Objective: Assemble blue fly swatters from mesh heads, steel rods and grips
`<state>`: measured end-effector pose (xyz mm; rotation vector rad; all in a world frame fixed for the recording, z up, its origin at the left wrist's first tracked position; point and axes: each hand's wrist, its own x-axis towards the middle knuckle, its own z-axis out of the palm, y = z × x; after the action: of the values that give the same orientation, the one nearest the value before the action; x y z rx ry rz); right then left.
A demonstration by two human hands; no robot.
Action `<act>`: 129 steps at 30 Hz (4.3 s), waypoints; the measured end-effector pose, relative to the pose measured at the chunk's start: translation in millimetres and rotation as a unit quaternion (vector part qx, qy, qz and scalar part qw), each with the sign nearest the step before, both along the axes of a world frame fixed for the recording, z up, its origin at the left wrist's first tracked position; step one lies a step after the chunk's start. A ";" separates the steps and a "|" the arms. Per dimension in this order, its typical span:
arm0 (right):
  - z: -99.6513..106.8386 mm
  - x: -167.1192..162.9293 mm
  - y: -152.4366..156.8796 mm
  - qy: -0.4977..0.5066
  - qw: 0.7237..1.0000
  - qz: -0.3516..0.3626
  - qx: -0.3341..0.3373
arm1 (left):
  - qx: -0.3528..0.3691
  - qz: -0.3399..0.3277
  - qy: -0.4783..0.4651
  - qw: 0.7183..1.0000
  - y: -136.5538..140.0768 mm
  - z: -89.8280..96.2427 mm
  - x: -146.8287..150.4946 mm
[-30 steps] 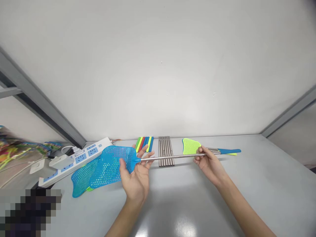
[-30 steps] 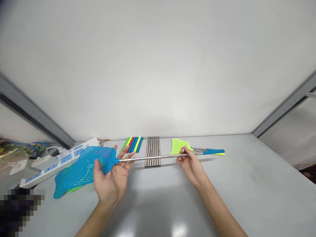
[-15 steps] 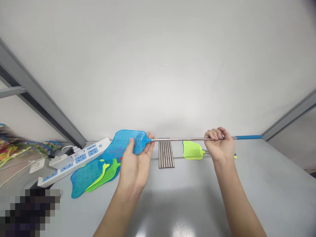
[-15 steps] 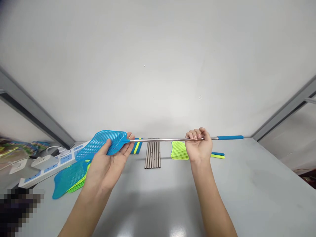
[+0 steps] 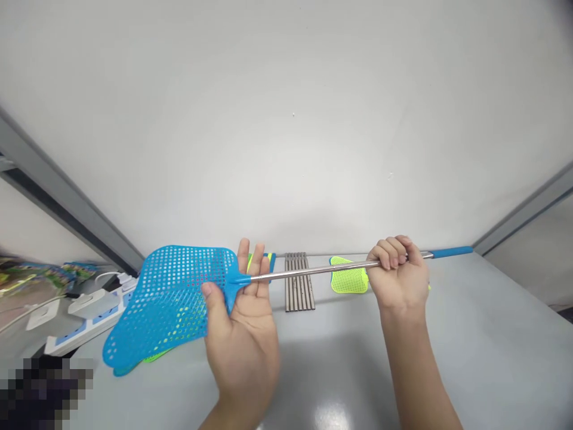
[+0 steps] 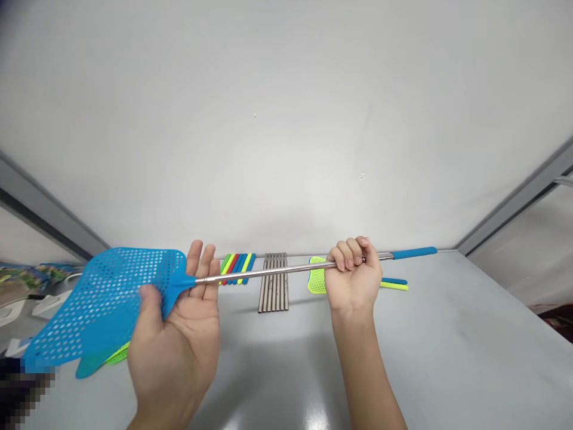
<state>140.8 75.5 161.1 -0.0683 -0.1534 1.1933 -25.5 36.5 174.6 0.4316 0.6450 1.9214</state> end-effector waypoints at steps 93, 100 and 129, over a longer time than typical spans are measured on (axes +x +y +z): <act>-5.9 -50.2 -8.3 -0.070 0.985 -0.099 -0.122 | 0.028 0.129 0.049 0.990 8.8 -16.9 25.1; -8.8 -53.9 -6.6 -0.015 0.990 -0.048 -0.131 | 0.051 0.136 0.044 0.988 12.2 -11.0 22.5; 12.5 -61.2 -30.5 0.008 0.983 0.108 -0.146 | 0.125 0.008 0.099 0.987 1.2 -17.8 7.0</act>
<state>79.6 45.1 173.5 -0.3050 0.0305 1.4258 -18.5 37.7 156.8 0.7854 0.5351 1.9984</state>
